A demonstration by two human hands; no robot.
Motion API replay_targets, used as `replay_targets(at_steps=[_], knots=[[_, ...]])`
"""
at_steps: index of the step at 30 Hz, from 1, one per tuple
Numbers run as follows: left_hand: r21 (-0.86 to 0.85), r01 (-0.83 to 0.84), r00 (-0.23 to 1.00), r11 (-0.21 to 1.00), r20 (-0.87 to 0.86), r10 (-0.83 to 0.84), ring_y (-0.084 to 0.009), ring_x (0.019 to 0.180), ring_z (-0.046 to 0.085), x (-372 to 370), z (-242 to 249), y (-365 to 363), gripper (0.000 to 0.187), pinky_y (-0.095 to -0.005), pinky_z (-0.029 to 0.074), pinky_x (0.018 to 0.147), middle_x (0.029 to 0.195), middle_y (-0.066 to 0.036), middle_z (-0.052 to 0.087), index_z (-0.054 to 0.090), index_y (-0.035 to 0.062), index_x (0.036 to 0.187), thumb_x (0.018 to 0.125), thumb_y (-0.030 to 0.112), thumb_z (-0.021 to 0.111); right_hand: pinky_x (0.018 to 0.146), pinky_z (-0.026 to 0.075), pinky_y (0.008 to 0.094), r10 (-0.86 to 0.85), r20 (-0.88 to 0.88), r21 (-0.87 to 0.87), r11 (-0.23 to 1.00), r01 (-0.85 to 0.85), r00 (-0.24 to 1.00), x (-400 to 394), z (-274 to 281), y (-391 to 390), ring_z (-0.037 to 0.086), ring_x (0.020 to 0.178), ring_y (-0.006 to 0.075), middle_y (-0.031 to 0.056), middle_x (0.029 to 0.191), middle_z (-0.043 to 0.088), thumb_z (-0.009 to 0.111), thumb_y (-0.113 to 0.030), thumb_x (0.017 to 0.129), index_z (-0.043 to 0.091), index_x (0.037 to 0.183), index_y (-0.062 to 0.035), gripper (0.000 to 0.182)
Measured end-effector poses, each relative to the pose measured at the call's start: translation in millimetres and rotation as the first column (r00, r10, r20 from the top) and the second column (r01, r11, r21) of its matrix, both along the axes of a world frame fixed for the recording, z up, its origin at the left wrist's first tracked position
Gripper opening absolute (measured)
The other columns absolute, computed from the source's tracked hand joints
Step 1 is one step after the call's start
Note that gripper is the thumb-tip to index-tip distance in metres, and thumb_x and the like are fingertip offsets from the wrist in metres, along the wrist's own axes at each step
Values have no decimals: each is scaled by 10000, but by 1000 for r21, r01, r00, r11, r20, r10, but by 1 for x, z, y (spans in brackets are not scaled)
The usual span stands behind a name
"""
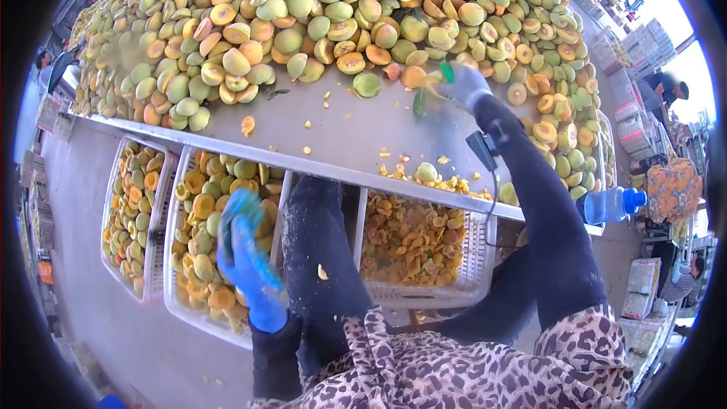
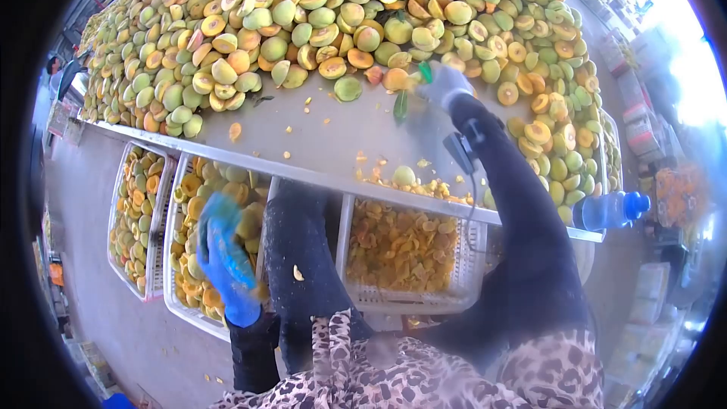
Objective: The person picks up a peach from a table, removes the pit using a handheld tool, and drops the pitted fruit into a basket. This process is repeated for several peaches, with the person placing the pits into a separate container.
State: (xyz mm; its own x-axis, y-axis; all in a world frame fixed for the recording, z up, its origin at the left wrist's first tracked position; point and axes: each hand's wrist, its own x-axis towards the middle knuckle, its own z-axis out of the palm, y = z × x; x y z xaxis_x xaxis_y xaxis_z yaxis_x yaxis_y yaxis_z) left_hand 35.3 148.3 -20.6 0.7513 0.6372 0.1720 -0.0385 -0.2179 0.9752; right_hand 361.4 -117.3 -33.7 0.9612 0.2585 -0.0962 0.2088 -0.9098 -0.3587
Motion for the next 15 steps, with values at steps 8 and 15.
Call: replay_targets(at_steps=[8, 15], knots=[[-675, 595, 803, 436, 494, -332, -187, 1031, 580, 49, -1, -123, 284, -308, 500, 859, 1134, -75, 583, 531, 59, 1180, 929, 190, 540, 506, 466, 337, 203, 124, 620, 748, -235, 971, -220, 42, 11, 609, 559, 193, 78, 656, 587, 646, -330, 857, 582, 1015, -38, 338], [-882, 467, 807, -67, 456, -376, -236, 901, 643, 9, -9, -126, 562, -348, 503, 845, 1022, -139, 662, 587, -7, 1154, 949, 473, 377, 498, 470, 440, 168, 329, 318, 907, -276, 929, -320, 45, -19, 618, 585, 348, 151, 631, 614, 585, -315, 904, 522, 868, -74, 252]])
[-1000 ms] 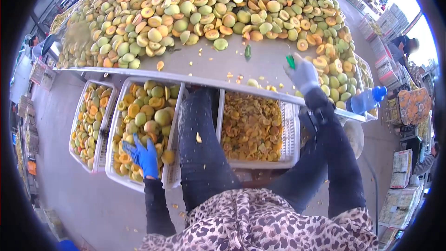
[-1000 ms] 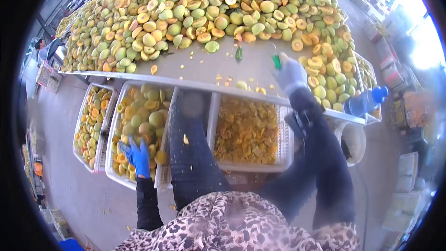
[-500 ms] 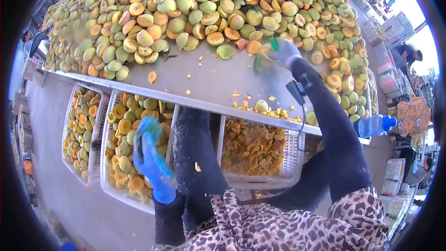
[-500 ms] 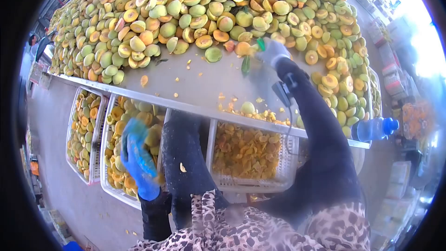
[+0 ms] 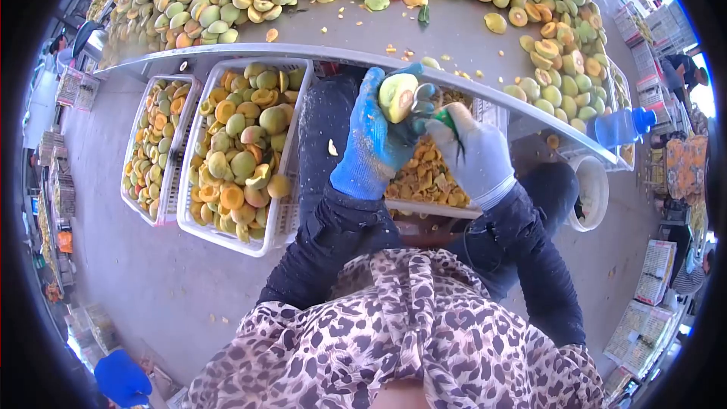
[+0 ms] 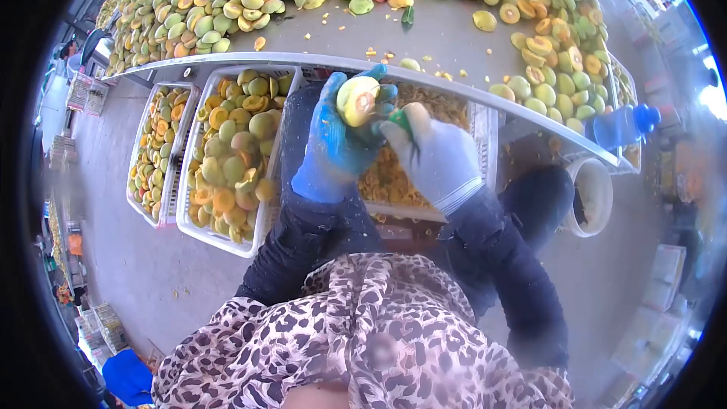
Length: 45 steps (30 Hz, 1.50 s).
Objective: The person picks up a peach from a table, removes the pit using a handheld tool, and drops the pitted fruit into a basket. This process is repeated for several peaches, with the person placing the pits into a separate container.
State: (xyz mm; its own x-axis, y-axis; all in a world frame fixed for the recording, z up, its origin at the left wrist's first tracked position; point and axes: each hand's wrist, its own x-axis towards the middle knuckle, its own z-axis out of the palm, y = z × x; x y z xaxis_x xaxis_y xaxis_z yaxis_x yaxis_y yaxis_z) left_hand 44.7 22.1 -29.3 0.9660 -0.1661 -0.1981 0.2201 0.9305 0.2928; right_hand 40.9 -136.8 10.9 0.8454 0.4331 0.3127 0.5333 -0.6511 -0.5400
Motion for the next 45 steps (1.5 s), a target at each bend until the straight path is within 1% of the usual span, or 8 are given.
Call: replay_targets(at_steps=[12, 17, 26, 30, 32, 33, 39, 45], knots=[[109, -140, 984, 984, 127, 126, -269, 929, 625, -40, 20, -25, 527, -377, 500, 870, 1037, -215, 642, 558, -53, 1096, 954, 434, 414, 473, 469, 436, -20, 37, -28, 999, 21, 999, -41, 1, 7, 604, 511, 333, 150, 577, 601, 541, -345, 923, 525, 860, -52, 300], [781, -196, 932, 593, 336, -133, -237, 1106, 554, -49, 19, -1, 531, -346, 420, 993, 1175, -183, 564, 395, -59, 1295, 934, 287, 573, 470, 480, 440, -8, 24, -263, 965, 14, 1000, -45, 7, 4, 619, 535, 344, 157, 567, 593, 552, -334, 920, 531, 904, -36, 299], [890, -325, 865, 321, 417, -281, -193, 1122, 536, -47, -1, 22, 673, -300, 469, 907, 1358, -176, 455, 283, -27, 1409, 941, 393, 524, 492, 482, 433, -17, -24, -301, 954, 9, 1000, -50, 2, 2, 626, 532, 341, 157, 583, 605, 525, -371, 928, 552, 854, -32, 348], [649, -103, 942, 753, 306, -136, -256, 1123, 557, -43, 15, 2, 564, -333, 467, 943, 1273, -191, 530, 359, -57, 1359, 977, 354, 420, 515, 464, 409, 10, -153, 214, 977, 23, 988, -50, -4, -2, 624, 570, 360, 197, 613, 586, 536, -304, 937, 573, 861, 6, 322], [213, -136, 975, 968, 204, 92, -311, 1100, 578, -35, 12, -4, 462, -390, 478, 951, 1189, -200, 585, 462, -79, 1266, 981, 268, 355, 543, 446, 388, 81, -381, 406, 909, 88, 921, -52, -2, -3, 615, 605, 370, 230, 649, 569, 530, -247, 945, 592, 884, 31, 291], [572, -376, 885, 729, 454, 101, -324, 1081, 587, -44, 17, -10, 416, -426, 483, 942, 1179, -204, 592, 527, -84, 1196, 956, 216, 369, 543, 446, 388, 81, -382, 407, 909, 89, 921, -53, -1, -3, 615, 605, 370, 230, 649, 569, 530, -247, 945, 592, 884, 31, 291], [71, -88, 984, 994, 163, 75, -298, 941, 625, -45, 29, -14, 422, -427, 517, 864, 1027, -177, 638, 581, -51, 1072, 977, 305, 375, 551, 449, 386, 110, -386, 354, 934, 37, 916, -55, 6, -1, 616, 613, 368, 240, 658, 576, 515, -247, 955, 599, 909, 41, 303], [406, -395, 917, 824, 233, 325, -258, 808, 642, -44, 22, -37, 463, -368, 537, 778, 909, -142, 655, 598, -14, 1008, 986, 397, 385, 534, 451, 411, 72, -282, 239, 971, -2, 957, -51, 5, -3, 618, 628, 391, 255, 653, 583, 515, -276, 954, 594, 898, 49, 339]])
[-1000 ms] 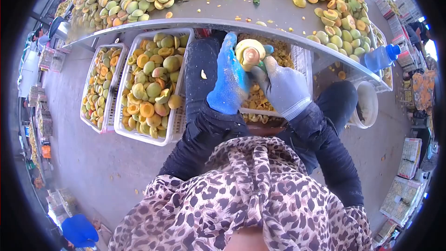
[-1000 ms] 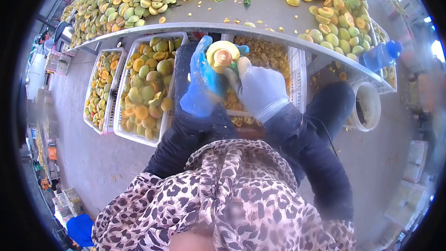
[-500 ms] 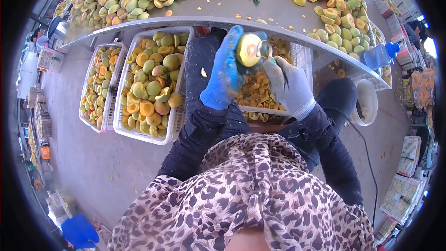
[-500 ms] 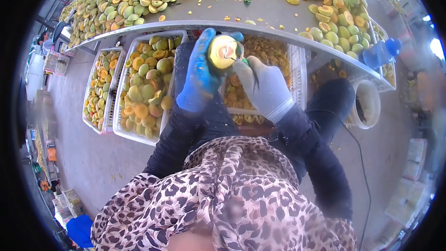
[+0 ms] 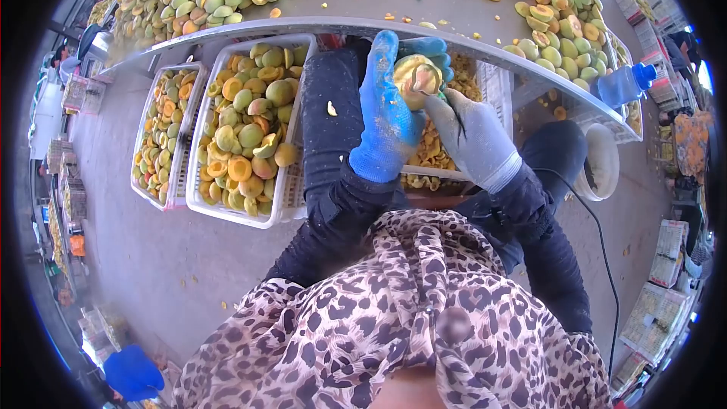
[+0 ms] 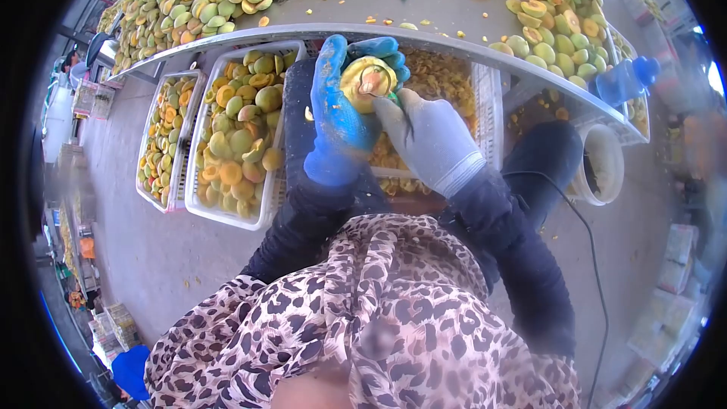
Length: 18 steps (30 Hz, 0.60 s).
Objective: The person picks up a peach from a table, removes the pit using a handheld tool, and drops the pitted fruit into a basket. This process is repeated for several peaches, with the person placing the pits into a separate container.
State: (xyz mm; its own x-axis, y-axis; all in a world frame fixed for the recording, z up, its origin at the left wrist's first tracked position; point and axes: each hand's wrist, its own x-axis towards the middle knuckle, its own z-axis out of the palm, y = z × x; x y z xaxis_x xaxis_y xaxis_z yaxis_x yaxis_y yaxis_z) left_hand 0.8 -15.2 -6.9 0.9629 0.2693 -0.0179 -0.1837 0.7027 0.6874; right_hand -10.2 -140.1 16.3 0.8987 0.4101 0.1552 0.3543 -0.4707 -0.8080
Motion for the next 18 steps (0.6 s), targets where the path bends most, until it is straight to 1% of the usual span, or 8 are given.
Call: replay_targets(at_steps=[3, 4, 8, 12, 14, 15, 17, 18], knots=[[295, 22, 997, 955, 64, -43, -255, 773, 644, 6, -1, 8, 455, -354, 538, 756, 871, -142, 657, 600, -10, 979, 990, 388, 381, 516, 455, 407, 48, 95, -226, 974, -25, 994, -1, 5, -10, 615, 541, 349, 221, 611, 579, 505, -308, 960, 602, 909, 47, 371], [389, 91, 986, 917, 91, -137, -254, 761, 645, 11, 0, 11, 451, -352, 538, 742, 854, -142, 656, 602, -10, 960, 993, 381, 379, 493, 453, 389, 61, -159, -74, 995, -73, 985, -2, 14, -10, 597, 498, 295, 183, 590, 567, 496, -324, 964, 598, 923, 52, 392], [199, 91, 991, 976, 73, -108, -250, 726, 639, 17, 3, 6, 456, -353, 536, 694, 826, -146, 653, 604, -7, 924, 990, 386, 382, 415, 435, 322, 166, -651, 197, 979, -47, 741, -4, 32, -14, 528, 426, 149, 86, 559, 523, 475, -364, 972, 591, 916, 71, 454], [126, 189, 971, 974, 122, -204, -239, 682, 624, 6, 17, -1, 467, -345, 526, 638, 808, -155, 643, 603, -5, 896, 979, 406, 398, 365, 409, 283, 131, -449, 110, 990, -91, 884, 1, 22, -16, 511, 397, 129, 65, 554, 527, 473, -386, 966, 588, 860, 72, 484], [5, 243, 961, 970, 133, -242, -234, 643, 610, 4, 21, -5, 461, -325, 511, 612, 779, -151, 631, 591, -4, 897, 988, 392, 373, 346, 401, 267, 328, -800, 387, 922, 13, 503, 2, 22, -26, 507, 387, 124, 52, 554, 528, 474, -440, 954, 590, 798, 50, 527], [2, 243, 961, 970, 134, -241, -234, 643, 610, 7, 17, -3, 461, -325, 511, 612, 779, -151, 631, 591, -4, 897, 988, 392, 373, 346, 401, 267, 326, -800, 384, 923, 13, 503, 3, 25, -25, 507, 387, 124, 52, 554, 528, 474, -440, 954, 590, 798, 50, 527], [385, 203, 939, 900, 183, -290, -237, 625, 600, 13, 3, 0, 472, -323, 499, 592, 741, -148, 622, 590, 8, 884, 990, 404, 357, 340, 377, 256, 112, -630, 4, 990, -141, 768, 0, 32, -19, 480, 375, 119, 36, 535, 503, 455, -482, 949, 573, 780, 20, 542], [359, 189, 958, 914, 137, -252, -254, 622, 596, 15, 2, -1, 475, -337, 491, 579, 719, -154, 615, 587, 22, 852, 984, 421, 363, 327, 327, 241, 155, -706, 104, 988, -116, 691, 2, 25, -23, 411, 355, 92, 0, 499, 427, 439, -489, 951, 531, 760, -22, 513]])
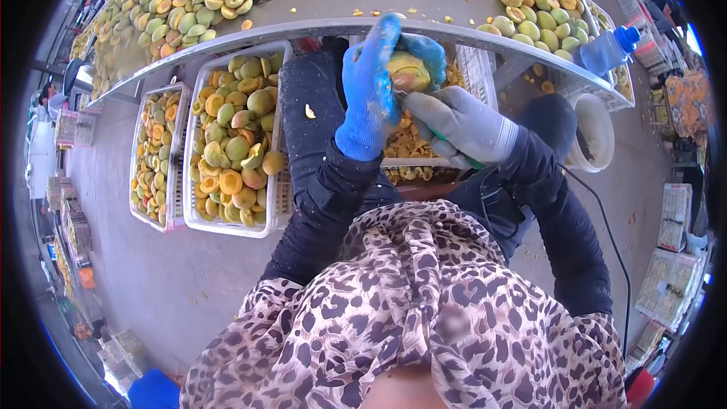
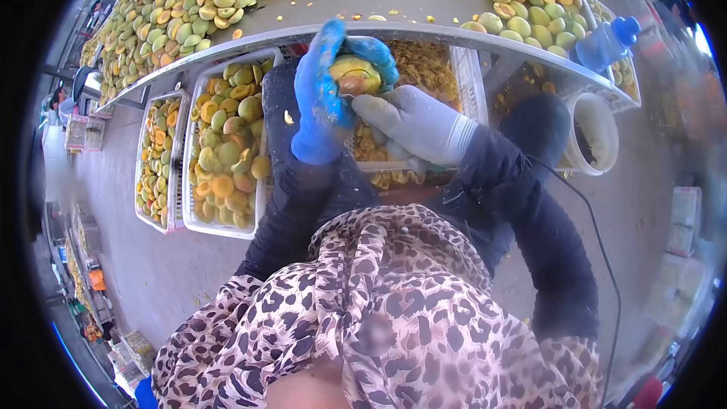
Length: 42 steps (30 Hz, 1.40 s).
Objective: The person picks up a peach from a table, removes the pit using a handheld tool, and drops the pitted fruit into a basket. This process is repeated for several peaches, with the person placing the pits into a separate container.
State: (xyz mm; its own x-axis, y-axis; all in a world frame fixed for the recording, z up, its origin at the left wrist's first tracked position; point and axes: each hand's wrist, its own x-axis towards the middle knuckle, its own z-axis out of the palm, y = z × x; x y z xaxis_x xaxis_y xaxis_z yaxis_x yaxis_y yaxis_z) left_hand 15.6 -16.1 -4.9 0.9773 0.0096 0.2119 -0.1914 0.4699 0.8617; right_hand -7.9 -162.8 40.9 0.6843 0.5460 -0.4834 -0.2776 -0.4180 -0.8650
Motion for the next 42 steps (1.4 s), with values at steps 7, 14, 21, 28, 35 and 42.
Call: replay_targets(at_steps=[7, 14, 21, 28, 35, 42], knots=[[-104, 81, 987, 991, 146, -65, -301, 601, 583, 6, 1, 0, 480, -382, 481, 555, 700, -181, 613, 585, 26, 814, 982, 416, 361, 328, 255, 211, 103, -555, 497, 837, 229, 826, -4, -13, -7, 268, 319, 47, -62, 474, 333, 422, -554, 943, 484, 783, -81, 503], [-160, -14, 999, 987, 27, 18, -280, 603, 591, 7, -1, -9, 542, -366, 485, 559, 726, -186, 629, 613, -5, 810, 983, 429, 339, 334, 291, 227, 349, -644, 720, 576, 386, 681, -4, -49, 0, 320, 309, 60, -65, 476, 360, 322, -571, 965, 509, 807, -92, 538], [-347, -84, 989, 934, 86, 120, -270, 680, 624, 39, -33, 16, 497, -358, 528, 674, 798, -153, 651, 615, -37, 899, 965, 410, 407, 347, 349, 256, 607, -561, 778, 154, 609, 562, -23, -62, 11, 374, 301, 72, -61, 476, 399, 268, -567, 973, 513, 853, -91, 549], [-744, -142, 913, 653, -353, -205, -313, 1018, 575, 44, -35, 30, 439, -503, 467, 922, 1071, -190, 607, 552, -60, 1148, 890, 285, 465, 443, 379, 239, -218, 611, -230, 871, 434, 761, 47, -116, -31, 473, 492, 69, -14, 576, 466, 476, -363, 973, 563, 913, -37, 342], [-675, 138, 870, 725, -268, -414, -349, 1060, 569, 43, -50, 20, 472, -453, 491, 904, 1145, -205, 592, 496, -48, 1224, 941, 329, 470, 590, 451, 401, -163, 894, 5, 935, 354, 417, 51, -68, -42, 559, 654, 331, 144, 692, 586, 620, -280, 875, 593, 920, -83, 205], [-83, 197, 815, 977, -540, -210, -235, 881, 627, 31, -11, -9, 454, -323, 536, 501, 928, -115, 635, 440, 42, 1218, 975, 422, 390, 541, 478, 430, 284, 942, -325, 903, 282, 180, 52, -42, -45, 611, 618, 328, 105, 666, 608, 584, -364, 882, 548, 900, -109, 258]])
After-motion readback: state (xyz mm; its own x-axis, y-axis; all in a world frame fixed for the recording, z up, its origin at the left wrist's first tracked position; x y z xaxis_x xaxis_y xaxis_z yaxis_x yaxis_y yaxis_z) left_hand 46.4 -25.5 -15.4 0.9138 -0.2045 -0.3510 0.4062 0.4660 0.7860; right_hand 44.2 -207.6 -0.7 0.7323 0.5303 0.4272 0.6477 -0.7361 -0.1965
